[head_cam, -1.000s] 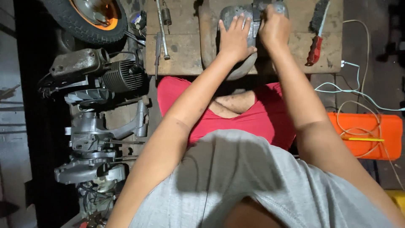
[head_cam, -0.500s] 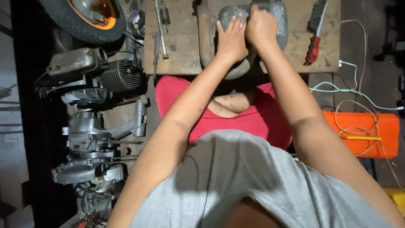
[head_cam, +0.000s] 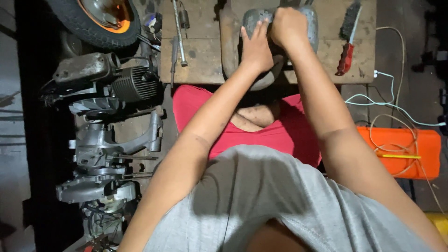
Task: The person sits cross-legged on the floor and cleans a metal part using a wire brush. They scrub the surface of the part repeatedly, holding it with one hand and brushing with the other.
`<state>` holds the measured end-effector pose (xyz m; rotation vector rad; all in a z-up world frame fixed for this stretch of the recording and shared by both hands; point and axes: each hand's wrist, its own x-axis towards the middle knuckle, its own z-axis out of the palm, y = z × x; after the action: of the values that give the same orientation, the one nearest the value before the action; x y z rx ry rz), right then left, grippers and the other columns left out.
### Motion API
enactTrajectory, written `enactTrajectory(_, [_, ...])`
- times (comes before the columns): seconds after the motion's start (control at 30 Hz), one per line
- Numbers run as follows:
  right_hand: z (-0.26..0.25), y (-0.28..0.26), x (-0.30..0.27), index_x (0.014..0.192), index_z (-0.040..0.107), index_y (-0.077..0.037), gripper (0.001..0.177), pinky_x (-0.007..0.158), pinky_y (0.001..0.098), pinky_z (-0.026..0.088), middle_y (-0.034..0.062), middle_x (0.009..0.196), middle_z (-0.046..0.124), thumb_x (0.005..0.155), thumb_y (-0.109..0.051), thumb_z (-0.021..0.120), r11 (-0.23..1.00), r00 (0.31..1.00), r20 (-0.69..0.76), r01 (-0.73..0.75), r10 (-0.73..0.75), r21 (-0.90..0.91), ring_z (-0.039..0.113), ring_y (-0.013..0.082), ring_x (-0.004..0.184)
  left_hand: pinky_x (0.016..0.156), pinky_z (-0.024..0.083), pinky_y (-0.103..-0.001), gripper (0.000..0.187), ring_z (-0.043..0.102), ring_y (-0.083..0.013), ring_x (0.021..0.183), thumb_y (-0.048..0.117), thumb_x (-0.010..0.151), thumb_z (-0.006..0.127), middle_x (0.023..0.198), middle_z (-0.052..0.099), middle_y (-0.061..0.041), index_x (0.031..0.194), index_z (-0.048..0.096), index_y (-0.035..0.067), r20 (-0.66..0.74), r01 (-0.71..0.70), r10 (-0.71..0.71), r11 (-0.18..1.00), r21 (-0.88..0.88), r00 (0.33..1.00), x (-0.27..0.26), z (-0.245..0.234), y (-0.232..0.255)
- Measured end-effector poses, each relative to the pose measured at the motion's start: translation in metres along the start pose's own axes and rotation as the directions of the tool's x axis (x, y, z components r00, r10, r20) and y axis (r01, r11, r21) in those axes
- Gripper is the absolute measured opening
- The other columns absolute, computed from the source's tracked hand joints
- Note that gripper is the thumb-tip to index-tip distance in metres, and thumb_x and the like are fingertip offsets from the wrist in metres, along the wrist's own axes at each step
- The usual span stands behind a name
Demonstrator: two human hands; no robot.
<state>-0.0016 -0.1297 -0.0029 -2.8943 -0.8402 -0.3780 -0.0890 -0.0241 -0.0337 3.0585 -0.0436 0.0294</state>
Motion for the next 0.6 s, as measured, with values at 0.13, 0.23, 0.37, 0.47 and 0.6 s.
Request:
enactTrajectory(0.13, [0.030,0.006,0.008,0.080,0.074,-0.002,0.031,0.050,0.0493,0.055,0.0205,0.073,0.073,0.084,-0.032,0.080,1.000,0.984,-0.179,-0.010,0.015,0.027,0.068,0.0428,0.055,0.116,0.018,-0.075,0.082,0.024,-0.0342,0.151,0.036,0.088,0.071,0.162,0.028,-0.016,0.155,0.039,0.001,-0.007,-0.018,0.018,0.998,0.057,1.000,0.000,-0.004,0.001])
enactTrajectory(0.23, [0.034,0.009,0.014,0.086,0.074,0.000,0.030,0.055,0.0513,0.057,0.0230,0.080,0.074,0.082,-0.029,0.080,0.996,0.994,-0.100,-0.045,0.053,0.081,0.071,0.0446,0.063,0.117,0.015,-0.076,0.090,0.020,-0.0326,0.153,0.050,0.089,0.074,0.165,0.024,-0.016,0.155,0.040,0.000,-0.005,-0.014,0.014,1.000,-0.001,1.000,0.000,0.000,-0.001])
enactTrajectory(0.37, [0.004,-0.011,0.010,0.081,0.077,0.003,0.033,0.054,0.0458,0.057,0.0235,0.076,0.074,0.091,-0.028,0.072,0.999,1.000,-0.007,0.001,-0.001,-0.037,0.070,0.0407,0.058,0.120,0.010,-0.072,0.101,0.011,-0.0314,0.157,0.065,0.096,0.071,0.170,0.015,-0.016,0.163,0.024,0.006,0.042,-0.008,0.009,1.000,-0.015,0.999,0.001,-0.004,-0.005])
enactTrajectory(0.47, [0.028,-0.003,0.006,0.081,0.078,-0.001,0.035,0.054,0.0449,0.058,0.0218,0.076,0.075,0.091,-0.034,0.076,0.997,0.998,-0.003,-0.060,0.060,-0.046,0.073,0.0392,0.061,0.118,0.013,-0.075,0.078,0.019,-0.0332,0.154,0.030,0.091,0.061,0.166,0.023,-0.018,0.157,0.033,0.000,0.039,-0.020,0.022,0.999,-0.037,0.999,0.000,0.007,0.000])
enactTrajectory(0.6, [0.024,-0.006,0.010,0.079,0.075,-0.001,0.026,0.051,0.0458,0.057,0.0211,0.073,0.073,0.083,-0.026,0.077,1.000,0.993,-0.114,-0.025,0.024,-0.009,0.070,0.0394,0.057,0.117,0.010,-0.076,0.080,0.013,-0.0365,0.153,0.030,0.091,0.064,0.164,0.023,-0.021,0.159,0.032,0.002,0.067,-0.026,0.024,0.999,0.036,0.997,-0.001,-0.004,0.001])
